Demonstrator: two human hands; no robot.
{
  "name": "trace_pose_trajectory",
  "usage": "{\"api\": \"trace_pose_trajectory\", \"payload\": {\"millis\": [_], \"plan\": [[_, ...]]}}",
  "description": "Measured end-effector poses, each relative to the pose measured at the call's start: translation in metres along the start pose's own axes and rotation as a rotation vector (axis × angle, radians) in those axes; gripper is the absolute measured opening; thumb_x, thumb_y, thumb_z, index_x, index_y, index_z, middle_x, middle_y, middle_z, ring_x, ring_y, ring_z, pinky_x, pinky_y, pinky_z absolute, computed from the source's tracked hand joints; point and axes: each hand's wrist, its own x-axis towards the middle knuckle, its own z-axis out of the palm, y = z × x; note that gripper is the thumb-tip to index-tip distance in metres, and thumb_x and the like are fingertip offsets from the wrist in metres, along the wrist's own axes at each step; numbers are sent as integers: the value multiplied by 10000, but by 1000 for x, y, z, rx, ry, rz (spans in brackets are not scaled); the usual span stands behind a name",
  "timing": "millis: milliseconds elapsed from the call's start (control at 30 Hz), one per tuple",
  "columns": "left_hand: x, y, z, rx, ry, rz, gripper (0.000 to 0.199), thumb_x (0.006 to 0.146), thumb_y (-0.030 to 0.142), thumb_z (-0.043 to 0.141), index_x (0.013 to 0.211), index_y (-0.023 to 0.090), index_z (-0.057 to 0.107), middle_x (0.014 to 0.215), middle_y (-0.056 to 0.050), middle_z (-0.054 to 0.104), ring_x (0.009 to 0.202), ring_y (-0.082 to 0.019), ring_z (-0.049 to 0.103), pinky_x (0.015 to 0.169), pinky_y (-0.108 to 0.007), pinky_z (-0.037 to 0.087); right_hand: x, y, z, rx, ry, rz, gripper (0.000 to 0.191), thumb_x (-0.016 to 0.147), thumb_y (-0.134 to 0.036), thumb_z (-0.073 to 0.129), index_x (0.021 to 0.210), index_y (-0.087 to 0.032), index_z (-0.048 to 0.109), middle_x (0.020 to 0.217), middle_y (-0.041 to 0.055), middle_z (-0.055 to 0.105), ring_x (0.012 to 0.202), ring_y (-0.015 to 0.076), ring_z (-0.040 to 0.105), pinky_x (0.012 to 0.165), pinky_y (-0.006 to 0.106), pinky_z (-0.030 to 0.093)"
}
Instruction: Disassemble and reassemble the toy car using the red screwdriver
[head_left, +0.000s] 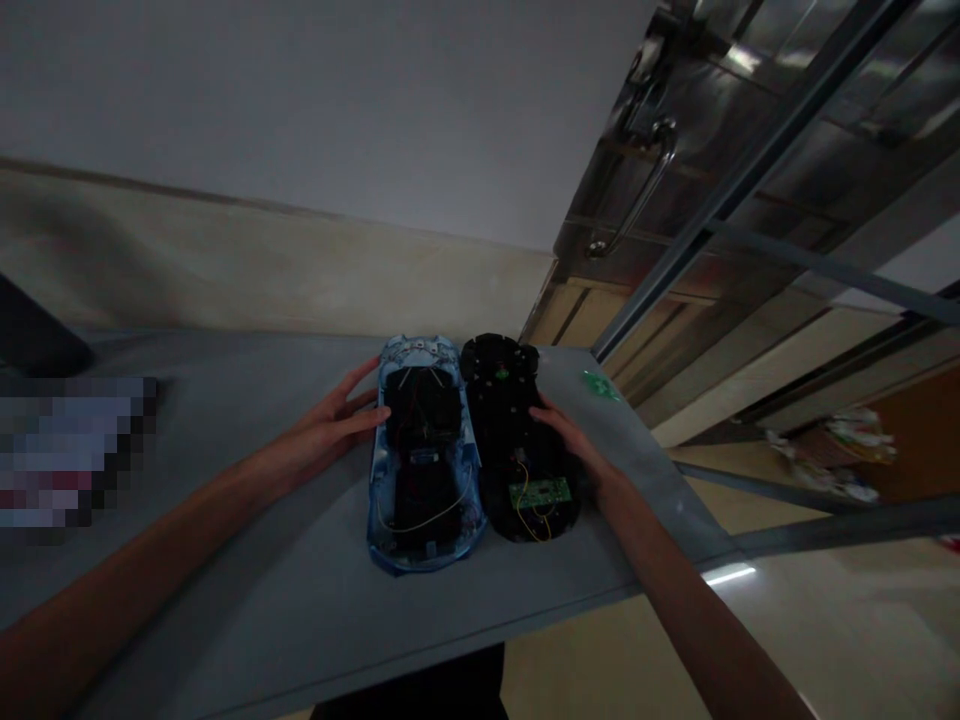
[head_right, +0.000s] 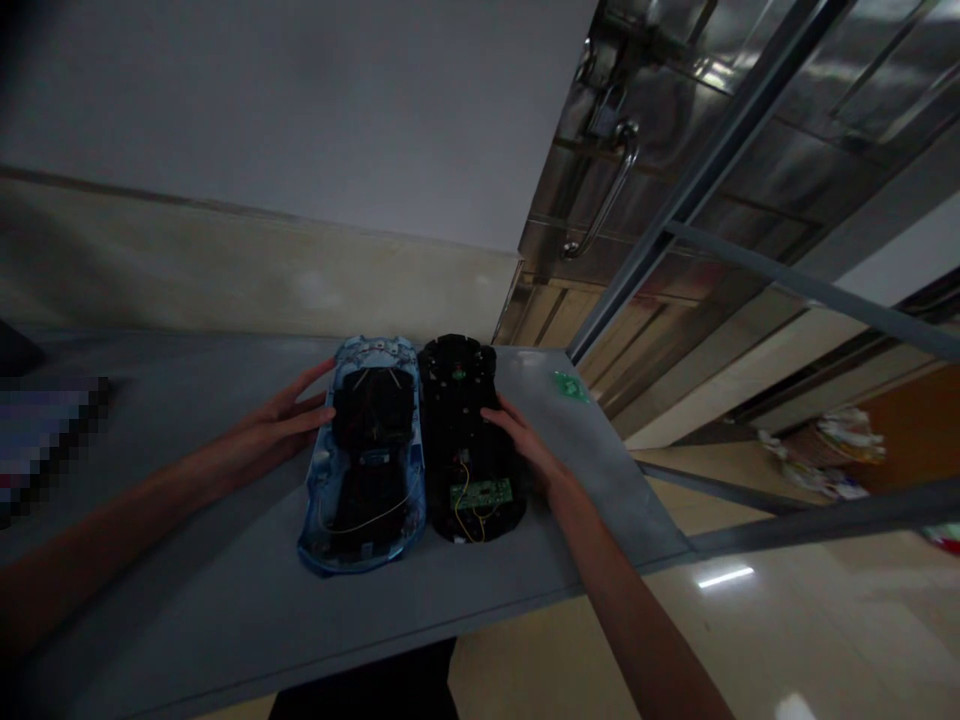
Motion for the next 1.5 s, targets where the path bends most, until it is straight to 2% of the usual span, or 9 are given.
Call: {"api": "trace_pose_trajectory", "payload": {"millis": [133,300,467,600,733,1067,1167,1300,1500], "plan": [[-2,2,1,11,-4,13,1037,924,279,976,1850,407,527,1731,-115,749,1642,-429,675,1343,-574,597,-1,0,1,-3,8,-1,545,851,-528,923,1365,-365,843,1214,37,918,1163,368,857,1018,504,711],[-3,2,0,32,-8,21,1027,934,301,973,1850,415,521,1774,-100,717,1663,-411,655,1374,-552,565,-3,-1,1,-12,-12,-4,426,825,-535,944,1173,-309,849,1149,61,923,1059,333,861,943,443,699],[-4,4,2,36,-18,12,1028,947,289,963,1862,393,505,1757,-112,731,1660,-418,657,1376,-557,564,-2,-1,-3,-32,-1,37,342,860,-550,947,1045,-293,816,984,57,900,934,304,843,886,430,688],[-4,3,0,22,-42,29,1000,961,317,964,1849,423,519,1770,-108,718,1659,-418,659,1383,-562,555,1,1,-6,-17,9,41,375,841,-543,975,1061,-287,812,995,60,899,905,300,835,878,441,683],[-2,1,0,2,-43,30,1046,944,313,983,1864,407,493,1787,-128,698,1665,-423,651,1375,-556,564,1,1,-6,-46,-8,35,384,852,-553,962,1102,-286,847,1033,74,913,963,315,847,921,451,685],[-3,1,0,9,-40,19,998,976,312,955,1855,404,493,1765,-108,718,1665,-411,652,1380,-546,563,1,1,-4,-20,5,26,366,795,-527,992,1031,-301,825,1045,39,919,900,280,834,842,400,676],[-1,-1,-2,-14,-70,22,1026,982,329,956,1875,382,452,1767,-90,720,1674,-411,639,1382,-523,557,0,0,-4,-31,-4,22,369,816,-534,980,1056,-301,824,1061,55,915,931,295,837,877,423,678],[1,-4,-3,-26,-41,9,1081,944,339,991,1876,377,443,1764,-78,722,1678,-410,634,1371,-489,570,-2,-1,-3,-30,26,40,341,843,-501,973,1088,-307,836,1067,64,911,966,324,842,918,466,691],[0,-1,-2,-20,-50,3,1072,945,335,980,1874,400,449,1773,-101,707,1665,-420,651,1380,-544,567,-1,1,-4,-41,20,35,341,848,-533,967,1081,-325,833,1083,62,911,1001,330,850,948,479,700]]}}
